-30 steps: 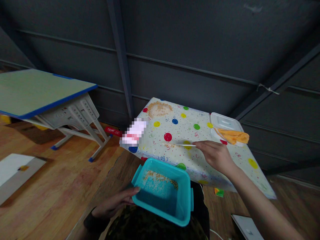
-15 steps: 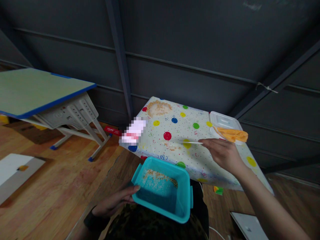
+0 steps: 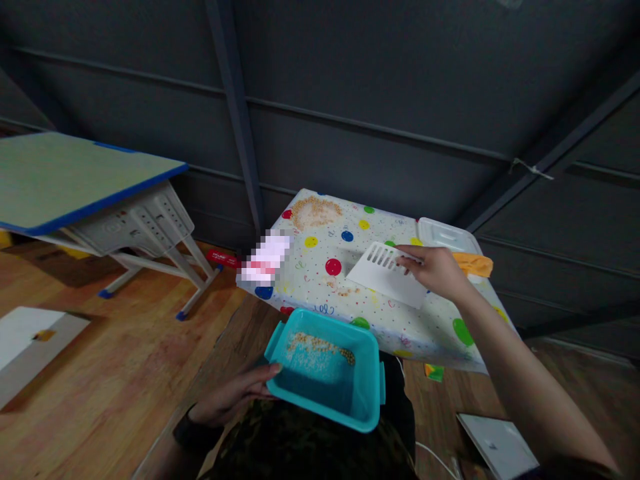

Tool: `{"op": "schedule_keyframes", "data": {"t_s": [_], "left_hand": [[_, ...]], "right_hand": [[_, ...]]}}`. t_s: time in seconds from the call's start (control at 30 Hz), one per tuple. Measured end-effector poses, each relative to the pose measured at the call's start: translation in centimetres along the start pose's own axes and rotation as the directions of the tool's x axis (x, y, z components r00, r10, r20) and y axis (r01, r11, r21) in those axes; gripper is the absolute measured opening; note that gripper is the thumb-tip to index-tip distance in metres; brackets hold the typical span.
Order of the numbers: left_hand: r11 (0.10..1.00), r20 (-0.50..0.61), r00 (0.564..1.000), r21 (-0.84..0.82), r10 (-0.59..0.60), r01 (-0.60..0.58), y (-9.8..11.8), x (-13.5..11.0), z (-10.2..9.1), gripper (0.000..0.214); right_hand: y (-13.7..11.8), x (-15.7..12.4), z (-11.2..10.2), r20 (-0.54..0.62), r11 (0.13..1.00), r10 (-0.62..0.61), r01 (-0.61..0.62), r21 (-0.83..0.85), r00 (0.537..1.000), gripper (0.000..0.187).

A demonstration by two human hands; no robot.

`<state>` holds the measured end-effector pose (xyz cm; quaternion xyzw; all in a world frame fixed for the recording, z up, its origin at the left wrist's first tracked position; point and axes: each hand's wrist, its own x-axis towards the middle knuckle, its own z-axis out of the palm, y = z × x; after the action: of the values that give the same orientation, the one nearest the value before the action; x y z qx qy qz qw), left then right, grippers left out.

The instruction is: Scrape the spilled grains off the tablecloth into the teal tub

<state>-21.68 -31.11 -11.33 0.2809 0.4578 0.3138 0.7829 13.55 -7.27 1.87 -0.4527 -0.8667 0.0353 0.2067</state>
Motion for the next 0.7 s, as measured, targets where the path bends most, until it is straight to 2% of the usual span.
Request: {"op": "schedule_keyframes", "data": {"t_s": [0.13,0.27,0.4,0.6,0.7], "left_hand": [[1.000,0.032,0.999,-0.010,0.003,-0.003,0.2,0.0,0.2,0.041],[0.999,0.064,0.998,-0.035,0.015,-0.013,0.0,0.1,0.1,0.038],[0.999,0.036,0.999,-0.028,0.024,-0.023,-0.2,0.2,-0.2,0.037],[1.000,0.022,1.000,-0.014,0.004,-0.003,-0.2,0.3,-0.2,0.040],[1.000,-0.026,1.000,0.003,-0.004,0.004,0.0,0.2,-0.1,0.037]], "right_hand": [[3.7,2.8,2.2,0.165,0.975,0.039,-0.073,0.210,0.986,0.037],[5.5,2.8,4.1,0.201,0.941,0.083,-0.143,0.308,0.976,0.043],[4.9,2.6,4.4,0.217,0.924,0.054,-0.131,0.359,0.975,0.042],[3.2,3.7,4.4,0.305,0.910,-0.009,-0.119,0.397,0.952,0.040],[2.6,3.9,4.7,0.342,0.905,-0.023,-0.126,0.406,0.939,0.041]]}}
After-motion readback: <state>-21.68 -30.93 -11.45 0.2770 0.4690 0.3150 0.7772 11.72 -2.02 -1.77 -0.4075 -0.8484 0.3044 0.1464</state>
